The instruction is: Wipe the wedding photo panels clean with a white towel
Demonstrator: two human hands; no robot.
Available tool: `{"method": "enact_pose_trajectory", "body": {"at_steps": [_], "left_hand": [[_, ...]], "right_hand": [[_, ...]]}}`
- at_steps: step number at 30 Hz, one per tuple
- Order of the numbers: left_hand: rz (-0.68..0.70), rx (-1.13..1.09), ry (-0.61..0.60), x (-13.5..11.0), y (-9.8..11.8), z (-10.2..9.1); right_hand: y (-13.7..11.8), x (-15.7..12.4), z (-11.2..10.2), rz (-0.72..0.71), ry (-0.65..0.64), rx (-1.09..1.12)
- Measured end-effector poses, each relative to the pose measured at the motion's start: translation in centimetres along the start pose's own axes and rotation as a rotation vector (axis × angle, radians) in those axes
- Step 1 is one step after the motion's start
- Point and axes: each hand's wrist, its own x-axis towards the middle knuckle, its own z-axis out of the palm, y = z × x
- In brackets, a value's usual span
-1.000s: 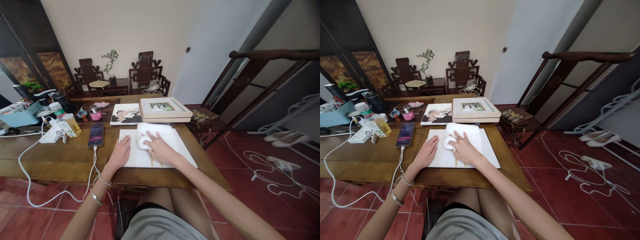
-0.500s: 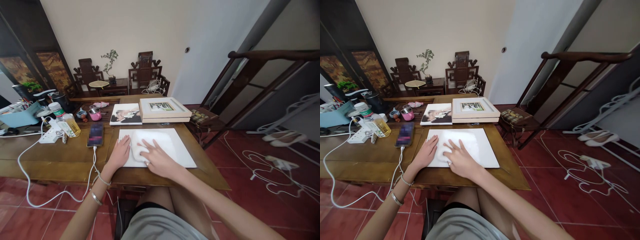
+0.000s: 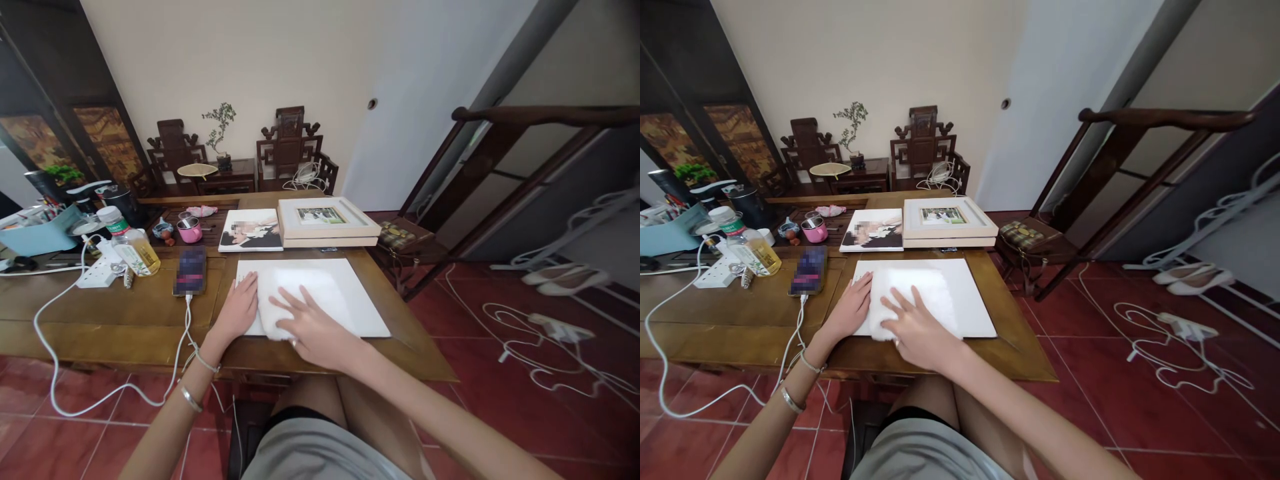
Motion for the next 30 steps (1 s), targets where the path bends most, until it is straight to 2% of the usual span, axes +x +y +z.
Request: {"method": "enact_pose_trajectory", "body": {"at_steps": [3,6,9,12,16,18,20,23,25,27,30], "left_hand": [[0.005,0.000,-0.005,0.0,-0.1,0.0],[0.006,-0.004,0.004,0.0,-0.1,0.1],[-0.013,-0.035,0.026,0.1,-0.1,0.2],[-0.038,-0.121,0.046,0.1,0.1,0.1],[-0.076,-0.325,0.106,0.1,0.4,-0.3],[-0.103,-0.435,0.163,0.0,0.5,-0.5],[-0.124,-0.527,0.225,-0.1,0.5,-0.7],[-0.140,-0.581,0.262,-0.2,0.4,-0.7],[-0.128,-0.533,0.256,-0.3,0.5,-0.6],[-0.093,-0.437,0.236,-0.3,0.6,-0.5],[-0.055,-0.299,0.188,-0.2,0.7,-0.3]], "right_hand": [[-1.3,-2.0,-0.1,-0.033,-0.021,0.048],[-0.9,-2.2,-0.1,-0.005,-0.005,0.061],[0.6,-0.6,-0.1,0.066,0.033,0.027],[1.5,2.1,0.2,0.198,0.078,-0.041],[0.4,5.4,1.0,0.373,0.093,-0.122],[-0.8,6.1,1.3,0.340,0.034,-0.113],[-1.9,5.8,1.2,0.226,-0.020,-0.081],[-2.6,3.7,0.7,0.039,-0.030,-0.024],[-2.5,1.9,0.2,-0.045,-0.014,0.024],[-2.1,0.3,-0.2,-0.067,0.000,0.061],[-0.9,-0.7,-0.7,0.024,0.029,0.048]]}}
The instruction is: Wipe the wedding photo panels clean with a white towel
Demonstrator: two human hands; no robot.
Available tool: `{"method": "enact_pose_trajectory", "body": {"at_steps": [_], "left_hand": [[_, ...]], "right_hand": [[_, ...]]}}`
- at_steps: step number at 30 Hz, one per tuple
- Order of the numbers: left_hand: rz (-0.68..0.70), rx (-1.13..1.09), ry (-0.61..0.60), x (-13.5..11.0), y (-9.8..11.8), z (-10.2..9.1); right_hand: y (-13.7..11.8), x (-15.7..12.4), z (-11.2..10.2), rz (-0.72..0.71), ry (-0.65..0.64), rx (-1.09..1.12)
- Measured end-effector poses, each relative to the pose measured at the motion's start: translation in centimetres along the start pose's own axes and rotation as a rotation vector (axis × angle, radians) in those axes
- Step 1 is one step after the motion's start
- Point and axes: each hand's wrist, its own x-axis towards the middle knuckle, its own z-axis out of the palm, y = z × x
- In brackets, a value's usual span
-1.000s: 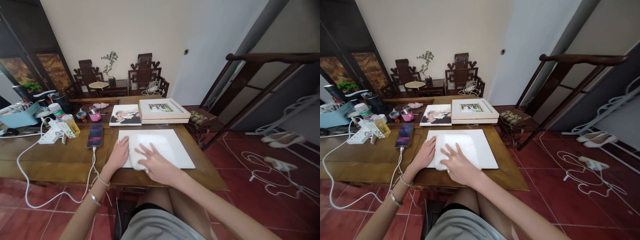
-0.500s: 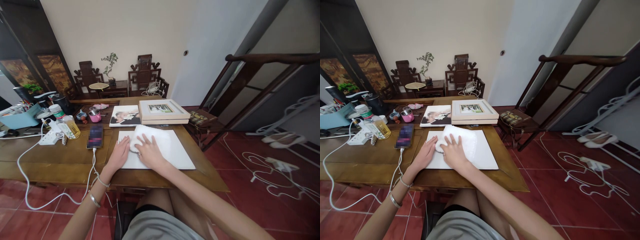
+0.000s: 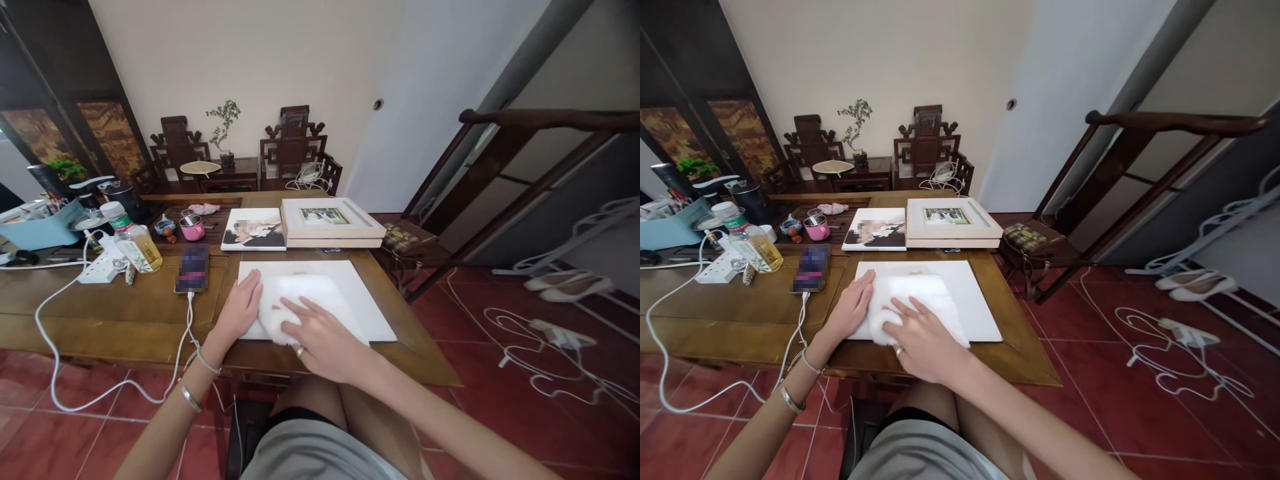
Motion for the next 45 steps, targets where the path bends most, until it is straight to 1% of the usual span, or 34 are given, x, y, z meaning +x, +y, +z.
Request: {"method": "enact_pose_trajectory", "body": {"at_steps": [3,5,7,8,10,13,15,17,19,21,26,29,30,32,36,39,42,45], "left_hand": [[0.010,0.090,-0.050,0.0,-0.1,0.1],[0.022,0.117,-0.078,0.0,-0.2,0.1],[0.025,0.126,-0.091,0.0,-0.3,0.1],[0.023,0.130,-0.089,0.0,-0.3,0.1],[0.025,0.139,-0.079,0.0,-0.3,0.0],[0.054,0.143,-0.057,0.1,-0.3,-0.1],[0.066,0.148,-0.052,0.2,-0.3,-0.2],[0.060,0.158,-0.053,0.2,-0.3,-0.2],[0.045,0.167,-0.053,0.1,-0.3,-0.1],[0.033,0.169,-0.056,0.0,-0.4,0.1],[0.034,0.179,-0.073,0.0,-0.4,0.2],[0.032,0.181,-0.070,0.0,-0.3,0.2],[0.028,0.184,-0.069,-0.1,-0.2,0.2],[0.014,0.199,-0.068,-0.2,-0.1,0.3],[-0.007,0.239,-0.078,-0.3,0.2,0.4],[0.004,0.246,-0.095,-0.3,0.1,0.4],[0.021,0.239,-0.108,-0.3,-0.1,0.4],[0.036,0.230,-0.113,-0.3,-0.2,0.3]], "right_hand": [[1.9,1.1,-0.5,0.141,0.026,0.007],[3.3,2.7,-0.8,0.236,0.038,0.095],[4.6,4.9,-1.3,0.290,0.051,0.187],[5.1,6.2,-1.5,0.293,0.058,0.217],[5.7,8.8,-1.9,0.256,0.060,0.246],[5.5,12.4,-2.0,0.188,0.038,0.270],[5.2,13.9,-1.9,0.162,0.016,0.269],[5.2,14.3,-1.7,0.164,0.001,0.262],[5.7,13.4,-1.8,0.196,-0.005,0.259],[6.9,11.5,-2.0,0.257,0.001,0.257],[11.7,4.8,-3.3,0.482,0.038,0.240],[13.4,1.0,-3.5,0.604,0.073,0.214],[13.5,-0.1,-3.5,0.629,0.077,0.206],[12.8,-2.3,-3.1,0.635,0.061,0.194],[9.3,-6.4,-2.4,0.554,0.012,0.190],[7.0,-9.0,-2.2,0.529,-0.037,0.231],[6.7,-9.7,-2.4,0.539,-0.078,0.276],[8.2,-8.1,-2.4,0.564,-0.064,0.280]]}}
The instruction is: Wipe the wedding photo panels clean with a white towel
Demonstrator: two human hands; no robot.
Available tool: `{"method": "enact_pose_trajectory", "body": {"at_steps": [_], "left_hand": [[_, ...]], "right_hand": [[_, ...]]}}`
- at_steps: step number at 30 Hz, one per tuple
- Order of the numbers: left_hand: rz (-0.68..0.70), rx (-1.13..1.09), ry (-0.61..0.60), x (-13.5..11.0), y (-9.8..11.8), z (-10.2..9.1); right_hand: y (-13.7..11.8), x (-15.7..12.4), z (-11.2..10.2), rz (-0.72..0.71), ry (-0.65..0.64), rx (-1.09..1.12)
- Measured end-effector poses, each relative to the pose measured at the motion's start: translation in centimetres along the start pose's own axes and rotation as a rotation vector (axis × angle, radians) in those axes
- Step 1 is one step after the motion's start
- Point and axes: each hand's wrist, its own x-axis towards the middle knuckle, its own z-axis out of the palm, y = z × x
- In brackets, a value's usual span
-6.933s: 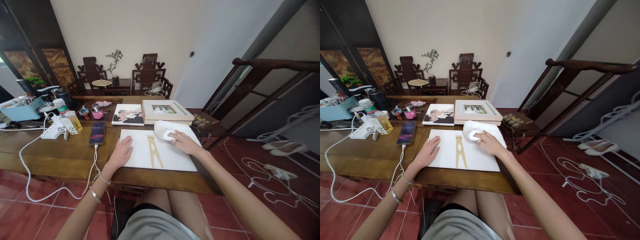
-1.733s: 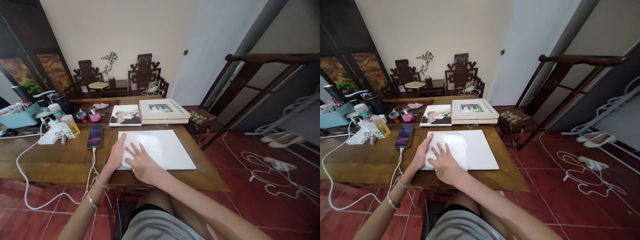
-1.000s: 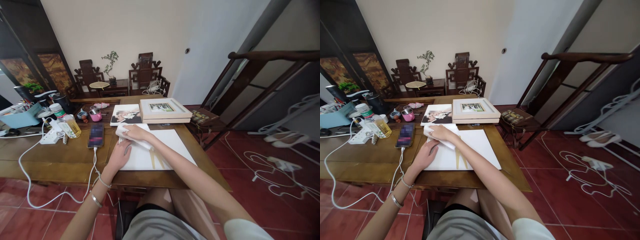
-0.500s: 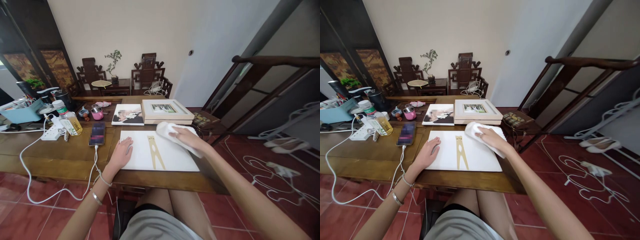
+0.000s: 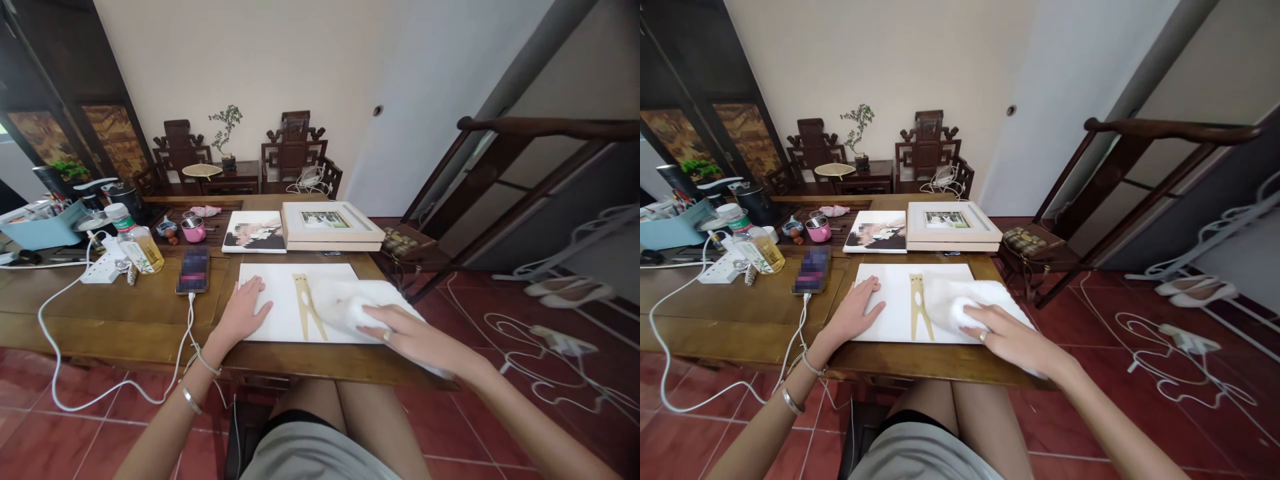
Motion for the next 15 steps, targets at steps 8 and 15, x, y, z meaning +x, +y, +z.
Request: {"method": "enact_pose_trajectory", "body": {"at_steps": [8,15], "left_hand": [[0.009,-0.024,-0.012,-0.1,-0.1,-0.2],[0.006,-0.012,-0.008,-0.1,0.0,0.0]], "right_hand": [[-0.8,8.2,-1.3,-0.110,0.133,-0.058],[-0.7,4.1,0.4,-0.195,0.085,-0.099]]}}
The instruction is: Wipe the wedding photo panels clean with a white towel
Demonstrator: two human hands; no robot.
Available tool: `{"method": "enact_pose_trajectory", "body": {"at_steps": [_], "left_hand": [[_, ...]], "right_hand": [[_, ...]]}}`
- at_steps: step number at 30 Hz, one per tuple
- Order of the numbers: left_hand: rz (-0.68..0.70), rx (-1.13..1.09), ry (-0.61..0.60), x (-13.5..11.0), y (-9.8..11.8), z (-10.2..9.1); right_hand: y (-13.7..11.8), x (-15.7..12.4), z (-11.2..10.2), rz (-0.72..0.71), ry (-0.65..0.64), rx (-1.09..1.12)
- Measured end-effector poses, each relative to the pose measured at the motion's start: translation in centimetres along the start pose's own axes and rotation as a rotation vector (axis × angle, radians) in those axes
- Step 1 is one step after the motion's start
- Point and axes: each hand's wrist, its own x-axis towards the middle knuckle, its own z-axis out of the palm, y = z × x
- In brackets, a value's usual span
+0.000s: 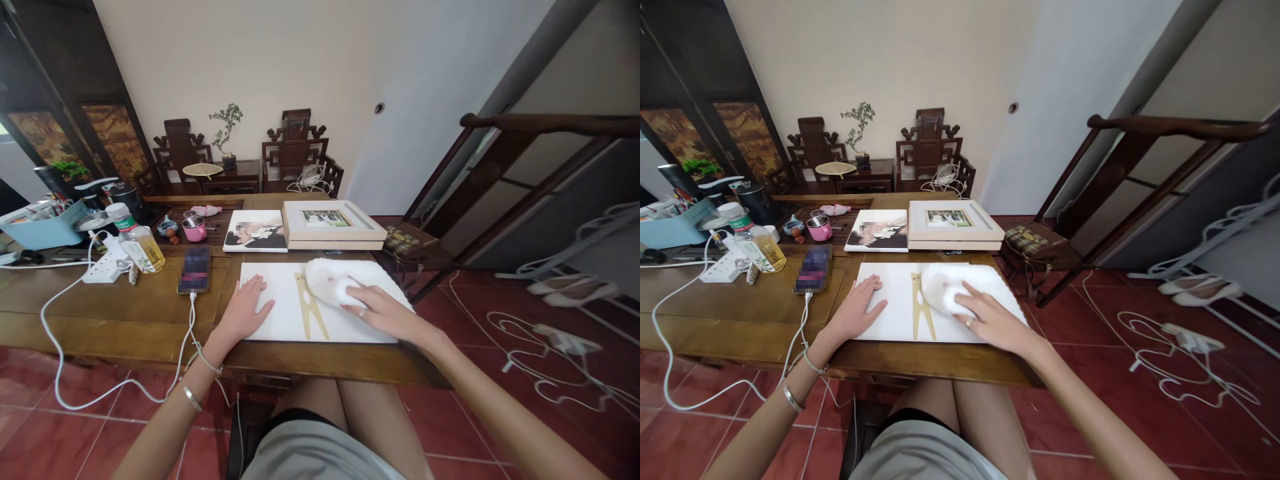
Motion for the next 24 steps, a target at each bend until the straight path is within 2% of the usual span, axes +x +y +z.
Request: {"method": "enact_pose_trajectory", "body": {"at_steps": [5,8,11,19,21,24], "left_hand": [[0.008,-0.011,-0.008,0.2,-0.2,0.1],[0.021,-0.027,-0.019,0.4,-0.2,0.0],[0.022,-0.025,-0.017,0.4,-0.3,0.0],[0.008,-0.027,-0.020,0.2,-0.3,-0.2],[0.005,-0.023,-0.019,0.2,-0.3,-0.2],[0.000,-0.016,-0.018,0.3,-0.2,-0.2]], "right_hand": [[-1.1,-5.9,0.4,0.023,-0.107,0.000],[-1.3,-7.4,0.0,0.065,-0.156,0.022],[-0.8,-6.2,-0.4,0.081,-0.134,0.035],[1.1,2.6,-1.1,0.018,0.065,-0.026],[1.3,3.3,-0.9,0.004,0.078,-0.031],[1.3,2.0,-0.3,-0.036,0.058,-0.044]]}}
